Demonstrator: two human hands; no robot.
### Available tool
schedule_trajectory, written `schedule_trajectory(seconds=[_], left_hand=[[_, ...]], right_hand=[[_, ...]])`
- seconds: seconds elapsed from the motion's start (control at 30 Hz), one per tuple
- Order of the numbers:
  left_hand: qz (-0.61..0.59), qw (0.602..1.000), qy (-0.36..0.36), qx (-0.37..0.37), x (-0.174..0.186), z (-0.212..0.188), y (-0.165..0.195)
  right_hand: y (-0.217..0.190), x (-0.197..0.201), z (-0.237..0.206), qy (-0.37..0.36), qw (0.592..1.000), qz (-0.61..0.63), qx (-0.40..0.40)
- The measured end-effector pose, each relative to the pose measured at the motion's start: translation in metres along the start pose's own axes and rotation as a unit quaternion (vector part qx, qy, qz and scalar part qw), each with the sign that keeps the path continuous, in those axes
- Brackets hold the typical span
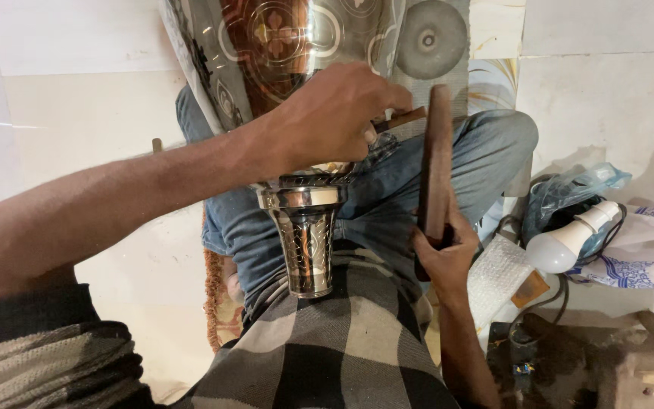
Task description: The person holds a large, polished metal vase on their lap and repeatedly strikes its surface with a wooden mallet. They rotate the vase to work on different areas, using a small wooden tool to guide the strikes.
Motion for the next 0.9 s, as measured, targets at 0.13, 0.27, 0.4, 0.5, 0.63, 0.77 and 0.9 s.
schedule_trajectory(seconds=[0.13, 0.27, 0.4, 0.5, 0.63, 0.77, 0.9], left_hand=[[-0.021, 1.000, -0.004, 0.001, -0.005, 0.003, -0.004], [-0.025, 1.000, -0.016, -0.001, -0.011, 0.005, -0.008], [-0.004, 0.999, -0.025, -0.024, -0.016, 0.006, -0.007], [-0.012, 0.999, -0.024, -0.027, -0.018, 0.007, -0.009], [-0.003, 0.999, -0.018, -0.046, -0.018, 0.008, -0.006], [-0.005, 0.999, -0.045, -0.020, -0.024, 0.009, -0.010], [0.007, 0.998, -0.046, -0.040, -0.025, 0.010, -0.008]], right_hand=[[-0.016, 0.017, 0.001, -0.027, 0.996, 0.088, -0.008], [-0.028, 0.036, 0.004, -0.005, 1.000, 0.015, -0.026], [-0.032, 0.039, 0.005, -0.002, 0.998, 0.052, -0.039], [-0.036, 0.033, 0.004, -0.008, 0.998, 0.061, -0.029], [-0.036, 0.026, 0.000, -0.017, 0.994, 0.101, -0.030], [-0.022, 0.021, -0.003, -0.032, 0.989, 0.126, -0.076], [-0.019, 0.023, -0.005, -0.003, 0.993, 0.113, -0.041]])
Point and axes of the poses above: each hand's wrist, its own z-axis towards the middle knuckle, its own x-axis out of the back of the hand, y = z × x, the point moved 10 cm from there along z, towards the middle knuckle, and after that the axes turned 10 degrees about -x, right-handed, at the moved point
